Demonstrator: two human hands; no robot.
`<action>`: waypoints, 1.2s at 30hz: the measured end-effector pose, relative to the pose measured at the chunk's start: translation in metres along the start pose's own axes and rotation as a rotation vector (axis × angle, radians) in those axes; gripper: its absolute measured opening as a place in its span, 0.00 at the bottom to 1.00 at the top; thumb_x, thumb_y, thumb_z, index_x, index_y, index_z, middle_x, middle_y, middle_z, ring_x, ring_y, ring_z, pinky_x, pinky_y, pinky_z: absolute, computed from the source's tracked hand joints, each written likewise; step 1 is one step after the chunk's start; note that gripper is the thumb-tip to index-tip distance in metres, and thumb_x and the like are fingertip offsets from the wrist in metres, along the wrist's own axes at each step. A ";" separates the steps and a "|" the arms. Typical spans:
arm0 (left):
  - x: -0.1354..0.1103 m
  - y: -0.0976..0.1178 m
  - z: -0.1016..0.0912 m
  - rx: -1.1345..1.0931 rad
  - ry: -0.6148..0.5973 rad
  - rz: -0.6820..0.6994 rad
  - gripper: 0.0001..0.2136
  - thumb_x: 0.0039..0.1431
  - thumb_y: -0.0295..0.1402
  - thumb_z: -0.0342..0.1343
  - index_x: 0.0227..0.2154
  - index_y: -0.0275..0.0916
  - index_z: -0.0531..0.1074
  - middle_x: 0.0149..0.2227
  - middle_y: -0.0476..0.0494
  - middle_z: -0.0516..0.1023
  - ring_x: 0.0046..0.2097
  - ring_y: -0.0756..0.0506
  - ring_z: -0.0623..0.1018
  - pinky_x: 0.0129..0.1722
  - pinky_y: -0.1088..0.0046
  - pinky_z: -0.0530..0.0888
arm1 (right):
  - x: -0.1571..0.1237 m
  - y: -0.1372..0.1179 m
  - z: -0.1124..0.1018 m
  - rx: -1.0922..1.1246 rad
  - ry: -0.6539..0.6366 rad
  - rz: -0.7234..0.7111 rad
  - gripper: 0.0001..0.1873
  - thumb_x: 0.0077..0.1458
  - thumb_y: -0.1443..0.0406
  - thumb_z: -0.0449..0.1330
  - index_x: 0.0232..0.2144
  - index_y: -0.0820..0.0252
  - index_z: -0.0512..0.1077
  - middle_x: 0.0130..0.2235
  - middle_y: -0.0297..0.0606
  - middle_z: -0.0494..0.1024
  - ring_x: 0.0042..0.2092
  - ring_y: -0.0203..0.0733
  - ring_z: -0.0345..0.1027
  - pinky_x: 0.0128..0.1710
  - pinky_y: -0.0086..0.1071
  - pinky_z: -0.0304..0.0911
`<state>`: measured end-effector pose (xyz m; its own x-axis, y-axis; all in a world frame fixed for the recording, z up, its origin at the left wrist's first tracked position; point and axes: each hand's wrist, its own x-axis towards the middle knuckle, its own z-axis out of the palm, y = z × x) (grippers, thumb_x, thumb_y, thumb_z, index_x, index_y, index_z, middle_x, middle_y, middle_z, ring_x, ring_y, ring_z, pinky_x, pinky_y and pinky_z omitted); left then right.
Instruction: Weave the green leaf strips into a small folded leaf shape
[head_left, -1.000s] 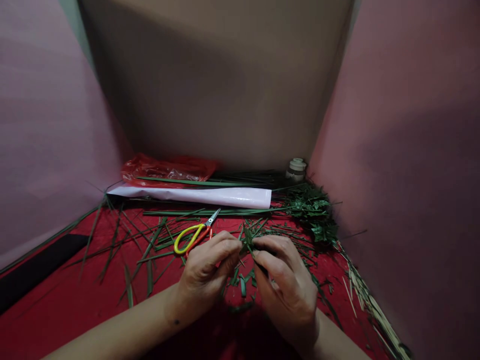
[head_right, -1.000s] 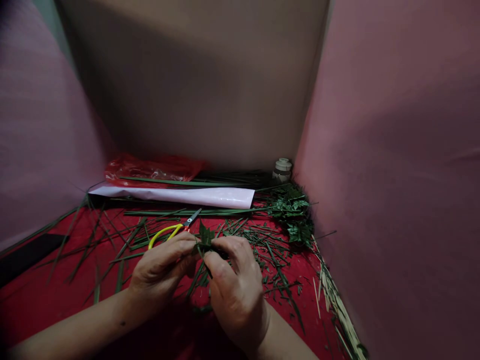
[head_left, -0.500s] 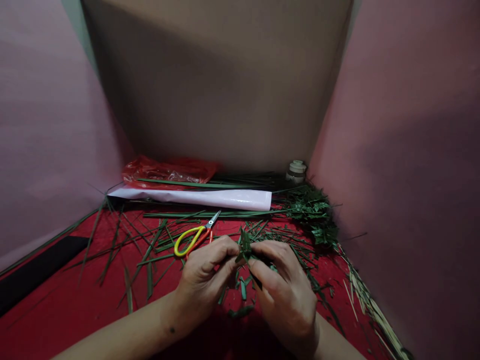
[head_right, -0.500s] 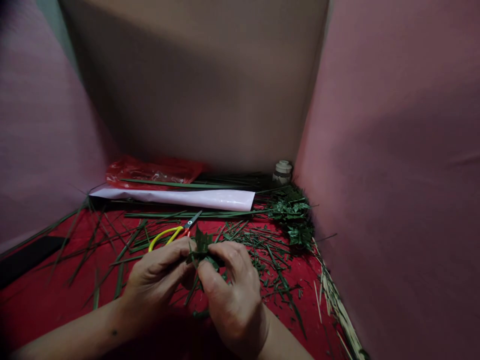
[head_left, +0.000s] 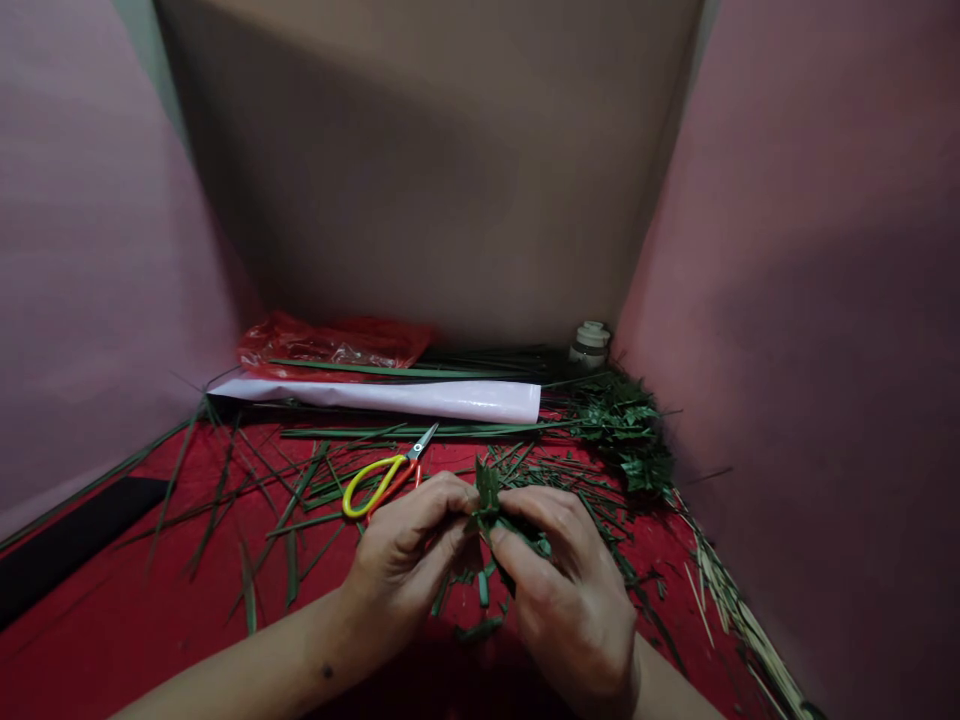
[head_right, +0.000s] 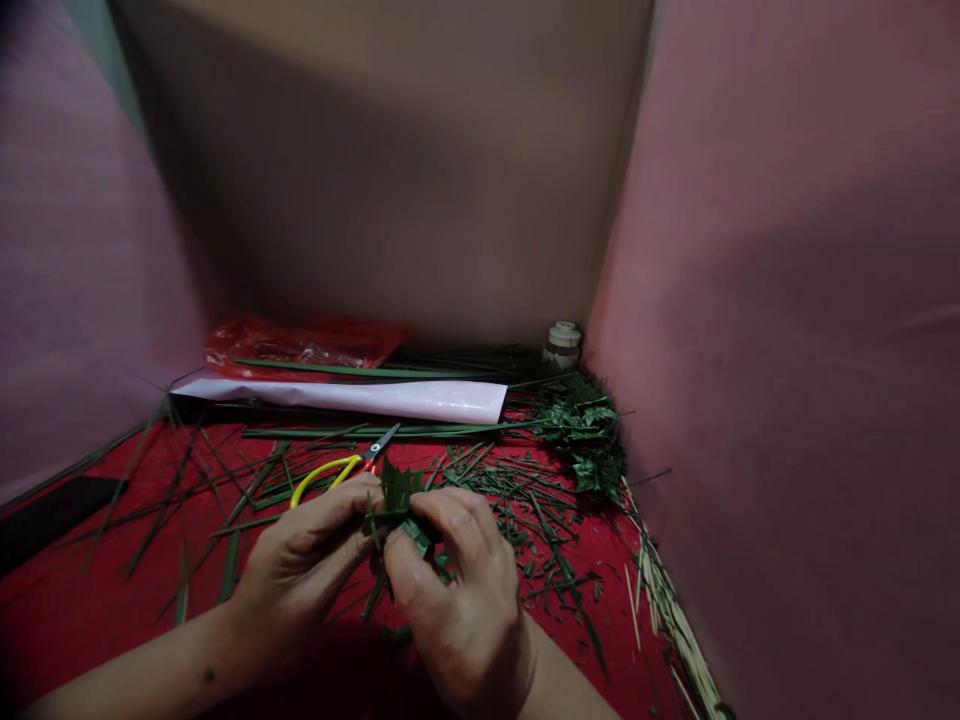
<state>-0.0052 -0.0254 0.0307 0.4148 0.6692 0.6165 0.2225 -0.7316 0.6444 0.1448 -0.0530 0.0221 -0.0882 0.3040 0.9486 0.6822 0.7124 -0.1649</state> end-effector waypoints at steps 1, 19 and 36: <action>0.000 0.000 0.001 -0.013 -0.002 -0.016 0.09 0.55 0.19 0.48 0.30 0.41 0.65 0.27 0.53 0.66 0.28 0.56 0.70 0.29 0.85 0.68 | 0.000 0.000 0.000 -0.015 -0.005 -0.009 0.10 0.53 0.76 0.54 0.32 0.61 0.71 0.36 0.40 0.73 0.40 0.37 0.67 0.39 0.30 0.68; -0.004 -0.004 0.001 -0.331 -0.066 -0.280 0.04 0.58 0.29 0.48 0.29 0.41 0.66 0.27 0.52 0.63 0.26 0.55 0.66 0.26 0.81 0.66 | 0.002 -0.007 0.000 -0.131 -0.008 0.000 0.11 0.52 0.76 0.53 0.28 0.59 0.73 0.35 0.38 0.73 0.39 0.36 0.67 0.37 0.28 0.67; 0.003 -0.002 -0.001 -0.030 0.040 0.014 0.06 0.55 0.22 0.50 0.28 0.40 0.67 0.28 0.50 0.67 0.30 0.53 0.69 0.30 0.80 0.67 | -0.004 -0.006 0.003 0.072 0.032 0.071 0.10 0.52 0.77 0.54 0.35 0.60 0.69 0.37 0.40 0.72 0.40 0.37 0.67 0.39 0.32 0.68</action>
<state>-0.0054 -0.0221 0.0315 0.3818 0.6642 0.6427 0.1899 -0.7369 0.6488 0.1387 -0.0567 0.0181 -0.0180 0.3356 0.9418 0.6322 0.7336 -0.2493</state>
